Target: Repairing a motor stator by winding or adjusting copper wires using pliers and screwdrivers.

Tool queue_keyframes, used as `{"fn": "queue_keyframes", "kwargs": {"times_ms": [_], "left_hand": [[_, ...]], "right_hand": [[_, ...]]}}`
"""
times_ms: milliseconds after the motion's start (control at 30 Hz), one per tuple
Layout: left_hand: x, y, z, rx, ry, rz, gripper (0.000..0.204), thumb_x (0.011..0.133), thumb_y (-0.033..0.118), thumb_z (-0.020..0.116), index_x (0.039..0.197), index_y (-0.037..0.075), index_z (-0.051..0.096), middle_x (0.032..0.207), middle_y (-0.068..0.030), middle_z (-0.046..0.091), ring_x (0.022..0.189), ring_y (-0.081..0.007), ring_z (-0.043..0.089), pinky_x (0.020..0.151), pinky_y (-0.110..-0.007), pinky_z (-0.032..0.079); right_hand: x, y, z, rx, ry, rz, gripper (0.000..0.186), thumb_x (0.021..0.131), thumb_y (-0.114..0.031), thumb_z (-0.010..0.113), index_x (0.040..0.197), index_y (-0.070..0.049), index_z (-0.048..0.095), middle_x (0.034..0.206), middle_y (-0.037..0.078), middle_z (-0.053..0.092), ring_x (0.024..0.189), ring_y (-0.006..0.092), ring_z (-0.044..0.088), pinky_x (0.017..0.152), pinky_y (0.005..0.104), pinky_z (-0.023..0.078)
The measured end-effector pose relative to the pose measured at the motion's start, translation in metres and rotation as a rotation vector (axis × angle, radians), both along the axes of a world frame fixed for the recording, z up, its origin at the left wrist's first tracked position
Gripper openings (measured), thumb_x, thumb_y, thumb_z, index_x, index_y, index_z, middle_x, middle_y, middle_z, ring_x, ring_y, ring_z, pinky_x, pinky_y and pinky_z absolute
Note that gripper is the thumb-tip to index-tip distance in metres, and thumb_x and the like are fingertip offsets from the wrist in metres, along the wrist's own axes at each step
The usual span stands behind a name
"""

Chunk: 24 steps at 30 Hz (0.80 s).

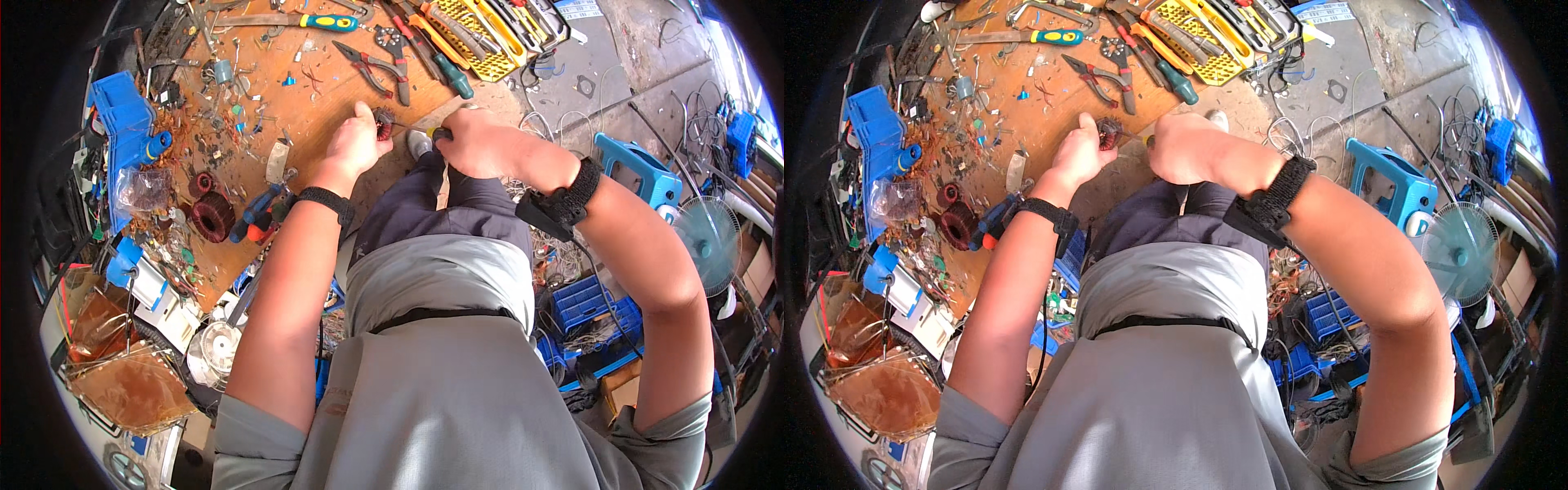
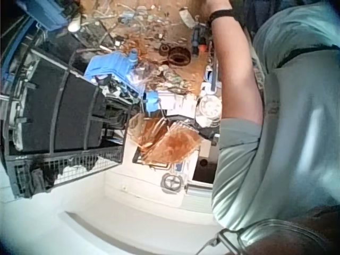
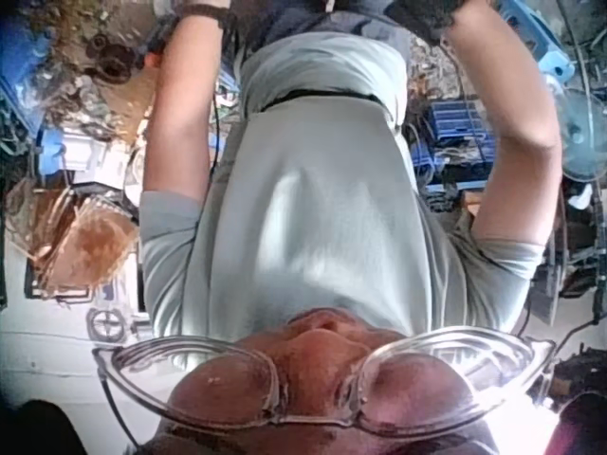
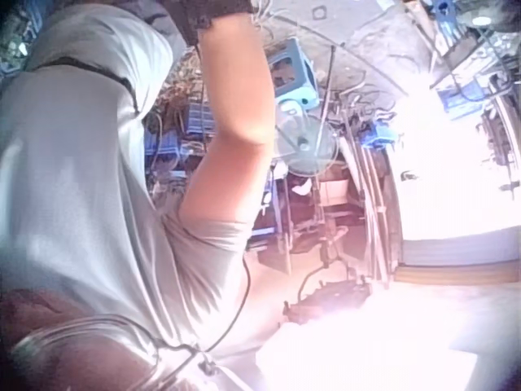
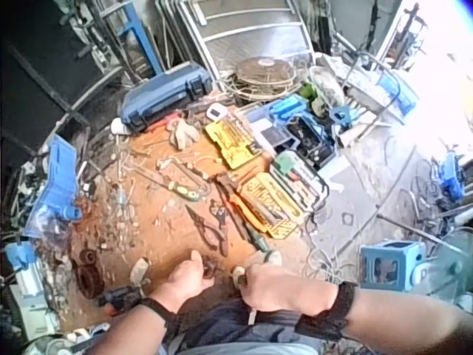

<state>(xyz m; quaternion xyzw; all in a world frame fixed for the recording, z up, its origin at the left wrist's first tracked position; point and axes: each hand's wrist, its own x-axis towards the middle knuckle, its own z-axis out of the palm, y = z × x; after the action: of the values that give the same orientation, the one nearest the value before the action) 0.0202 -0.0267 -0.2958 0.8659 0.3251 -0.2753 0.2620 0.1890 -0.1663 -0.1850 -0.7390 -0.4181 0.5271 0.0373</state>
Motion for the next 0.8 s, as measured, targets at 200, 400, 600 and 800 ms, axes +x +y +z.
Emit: {"fn": "queue_keyframes", "kwargs": {"times_ms": [200, 400, 600, 800], "left_hand": [[0.014, -0.005, 0.008, 0.033, 0.1, -0.005, 0.064, 0.079, 0.031, 0.081, 0.111, -0.003, 0.037, 0.102, -0.0291, 0.067, 0.1, -0.0418, 0.066, 0.087, -0.047, 0.054], [0.003, 0.0, 0.003, 0.041, 0.048, 0.003, 0.063, 0.078, 0.03, 0.081, 0.109, -0.004, 0.037, 0.097, -0.0303, 0.067, 0.097, -0.0432, 0.067, 0.084, -0.048, 0.054], [0.004, 0.001, 0.001, -0.001, 0.009, -0.013, 0.062, 0.078, 0.028, 0.081, 0.107, -0.004, 0.038, 0.097, -0.0314, 0.067, 0.097, -0.0439, 0.066, 0.085, -0.048, 0.054], [0.009, -0.005, 0.006, 0.023, 0.055, -0.005, 0.063, 0.077, 0.03, 0.082, 0.109, -0.003, 0.038, 0.099, -0.0304, 0.067, 0.099, -0.0426, 0.067, 0.086, -0.048, 0.054]], "right_hand": [[-0.045, -0.001, 0.031, -0.137, -0.11, 0.044, 0.027, 0.087, -0.018, 0.057, 0.104, -0.004, 0.073, 0.109, 0.017, 0.071, 0.105, 0.029, 0.069, 0.088, 0.0385, 0.056], [-0.037, -0.004, 0.023, -0.036, -0.013, 0.037, 0.029, 0.084, -0.02, 0.057, 0.095, 0.002, 0.073, 0.102, 0.019, 0.072, 0.095, 0.0341, 0.07, 0.083, 0.0404, 0.057], [0.022, 0.007, -0.011, -0.075, 0.249, -0.15, 0.04, 0.083, -0.026, 0.055, 0.093, 0.012, 0.067, 0.088, 0.029, 0.068, 0.086, 0.0405, 0.068, 0.072, 0.0452, 0.052], [-0.02, 0.003, -0.004, 0.099, 0.022, 0.318, 0.032, 0.086, -0.02, 0.055, 0.084, 0.007, 0.071, 0.091, 0.026, 0.069, 0.091, 0.0385, 0.069, 0.079, 0.0452, 0.055]]}}
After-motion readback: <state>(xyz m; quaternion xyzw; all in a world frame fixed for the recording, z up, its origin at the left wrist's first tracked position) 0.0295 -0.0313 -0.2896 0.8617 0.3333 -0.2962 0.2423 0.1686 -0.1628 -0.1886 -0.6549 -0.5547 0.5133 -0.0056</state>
